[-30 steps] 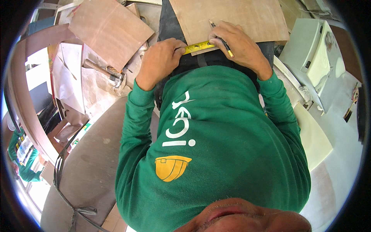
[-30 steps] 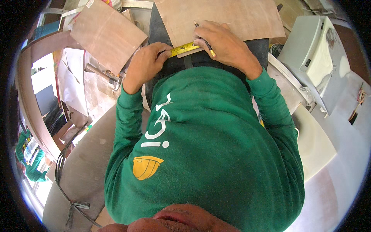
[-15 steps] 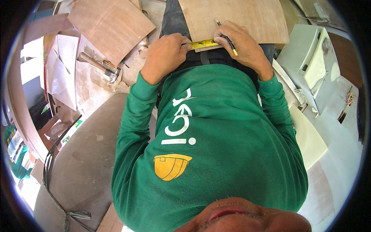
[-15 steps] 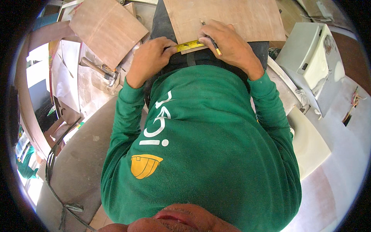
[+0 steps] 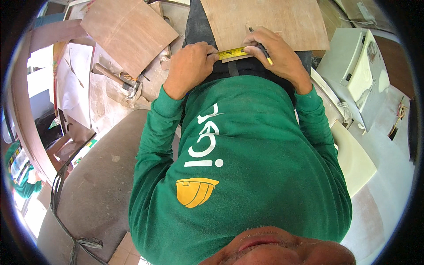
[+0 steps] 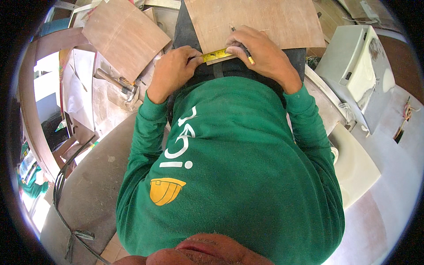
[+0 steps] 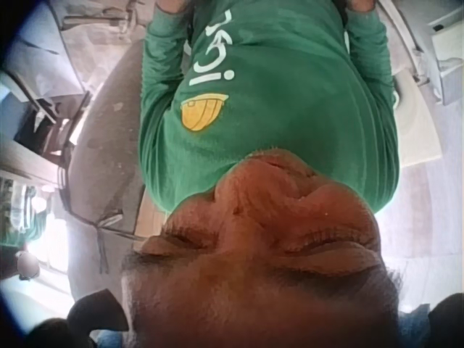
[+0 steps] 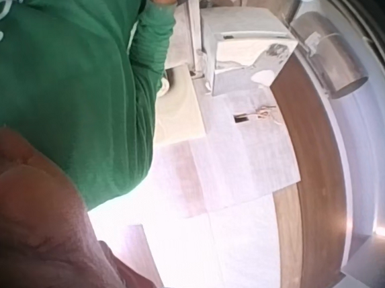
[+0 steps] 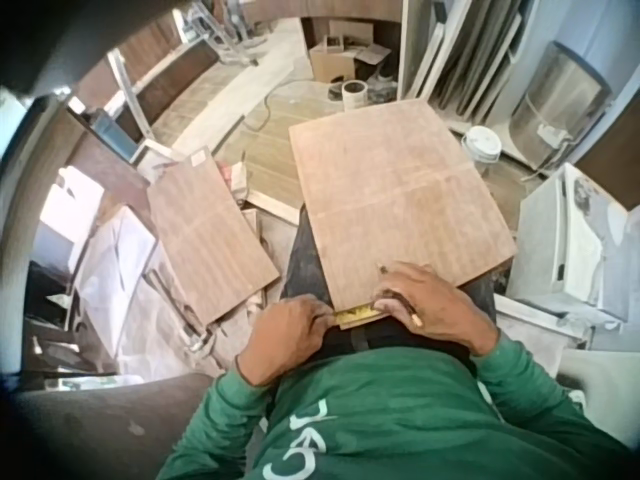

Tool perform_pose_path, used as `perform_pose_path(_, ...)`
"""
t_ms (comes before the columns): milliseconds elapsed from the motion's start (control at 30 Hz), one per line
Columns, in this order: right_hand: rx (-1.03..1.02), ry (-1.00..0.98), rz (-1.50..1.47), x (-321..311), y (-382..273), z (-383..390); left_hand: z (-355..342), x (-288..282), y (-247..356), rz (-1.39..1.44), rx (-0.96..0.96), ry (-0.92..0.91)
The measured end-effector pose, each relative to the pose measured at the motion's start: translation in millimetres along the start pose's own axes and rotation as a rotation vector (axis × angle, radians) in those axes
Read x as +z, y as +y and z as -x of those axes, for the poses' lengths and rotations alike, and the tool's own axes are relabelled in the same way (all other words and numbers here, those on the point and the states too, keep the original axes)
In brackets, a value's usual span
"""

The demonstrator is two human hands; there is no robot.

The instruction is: The person measures and marks a rectangular piece of wood using a tape measure and a pencil. They then use a hand saw to cut along the marked line.

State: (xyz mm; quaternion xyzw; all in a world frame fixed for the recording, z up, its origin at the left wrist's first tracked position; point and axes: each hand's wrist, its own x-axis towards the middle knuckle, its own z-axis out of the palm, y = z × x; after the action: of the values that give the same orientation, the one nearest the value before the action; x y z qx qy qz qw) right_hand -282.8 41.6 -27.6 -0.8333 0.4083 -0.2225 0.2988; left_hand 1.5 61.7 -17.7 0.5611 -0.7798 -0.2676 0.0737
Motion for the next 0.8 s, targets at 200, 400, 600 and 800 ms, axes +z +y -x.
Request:
perform_pose_path(200,0.154,0.173,-0.230,-22,-16,22,0,-3,1,-0.014,-0.021,-0.035)
perform_pose_path(400,0.245,0.318,-0.302,-17,-20,38,0,-8,6,-0.004,-0.050,-0.068)
perform_pose_path(600,0.266,0.191,-0.269,-15,-30,47,1,-5,5,-0.002,-0.078,-0.075)
perform_pose_path(800,0.271,0.292,-0.310,-10,-32,48,-3,-9,5,-0.002,-0.029,-0.083)
